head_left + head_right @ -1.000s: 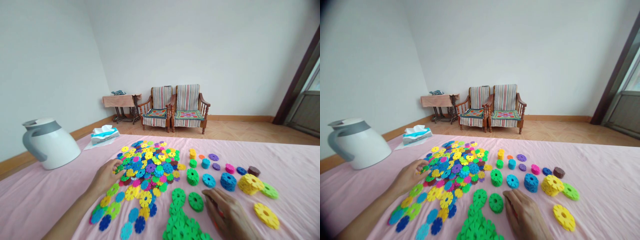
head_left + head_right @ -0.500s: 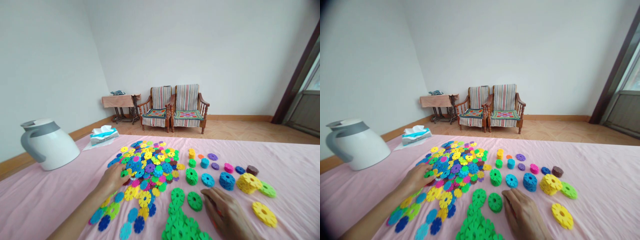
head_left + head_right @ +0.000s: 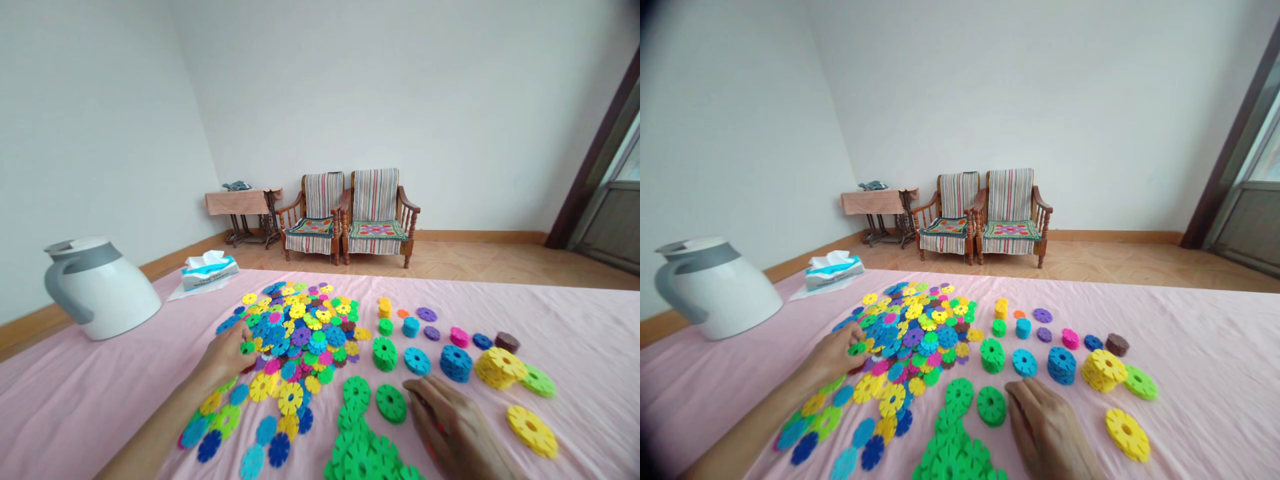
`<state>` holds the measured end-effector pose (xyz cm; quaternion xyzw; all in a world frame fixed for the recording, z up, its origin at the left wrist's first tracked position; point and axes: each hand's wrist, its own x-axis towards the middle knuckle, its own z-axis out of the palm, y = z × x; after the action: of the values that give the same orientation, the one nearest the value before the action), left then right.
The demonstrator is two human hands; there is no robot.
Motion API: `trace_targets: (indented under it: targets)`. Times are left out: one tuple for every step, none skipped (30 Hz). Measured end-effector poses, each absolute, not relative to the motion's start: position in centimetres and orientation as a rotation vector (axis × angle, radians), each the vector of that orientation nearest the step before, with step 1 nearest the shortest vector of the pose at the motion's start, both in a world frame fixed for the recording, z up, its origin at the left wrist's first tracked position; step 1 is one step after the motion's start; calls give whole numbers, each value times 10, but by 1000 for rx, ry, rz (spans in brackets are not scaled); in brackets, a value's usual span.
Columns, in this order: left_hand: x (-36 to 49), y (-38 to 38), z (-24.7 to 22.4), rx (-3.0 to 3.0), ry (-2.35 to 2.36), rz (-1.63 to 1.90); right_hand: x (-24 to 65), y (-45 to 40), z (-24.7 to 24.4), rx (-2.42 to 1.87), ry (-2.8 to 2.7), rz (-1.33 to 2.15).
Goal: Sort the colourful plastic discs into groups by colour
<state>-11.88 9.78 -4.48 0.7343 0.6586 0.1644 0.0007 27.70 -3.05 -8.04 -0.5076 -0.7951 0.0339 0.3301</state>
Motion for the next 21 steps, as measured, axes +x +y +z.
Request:
trace_targets:
  targets:
    - [-119,97,-43,2302,2077,520,277,-30,-80,-1327,-2076,88]
    - [-120,96,-41,2298,2081,525,277,-30,-80,-1329,-2074,88]
    - [-120,94,-37,2302,2084,528,277,-30,-80,-1331,-2073,89]
    - [-120,91,-31,2317,2098,529,277,-30,-80,-1335,-2073,90]
    - [-119,87,-25,2346,2131,519,276,-30,-80,-1337,-2071,88]
    - [-118,83,-18,2384,2183,492,276,-30,-80,-1338,-2073,88]
    - [-115,78,-10,2430,2247,443,276,-29,-79,-1338,-2074,86]
    - [-112,73,-3,2477,2311,381,276,-30,-79,-1335,-2072,78]
    - [-109,69,4,2517,2361,320,276,-30,-79,-1327,-2072,68]
    - [-106,65,9,2546,2384,281,276,-30,-78,-1321,-2069,59]
    - [-104,63,11,2568,2375,281,276,-30,-78,-1318,-2066,52]
    - [-102,62,12,2575,2335,327,276,-30,-78,-1318,-2061,46]
    - [-101,63,11,2563,2264,404,276,-30,-78,-1318,-2059,39]
    - [-101,65,9,2525,2169,490,276,-30,-78,-1319,-2060,36]
    - [-101,67,5,2465,2067,567,276,-30,-79,-1320,-2062,31]
    - [-101,69,2,2390,1969,627,276,-30,-79,-1321,-2063,26]
    - [-100,71,0,2309,1881,663,276,-29,-79,-1324,-2065,23]
    - [-98,72,-1,2234,1804,681,276,-29,-80,-1327,-2068,23]
    - [-94,70,-1,2170,1734,686,276,-29,-80,-1329,-2072,24]
    - [-89,67,0,2121,1667,680,276,-29,-80,-1330,-2077,29]
    - [-81,63,2,2086,1596,659,276,-29,-80,-1332,-2083,38]
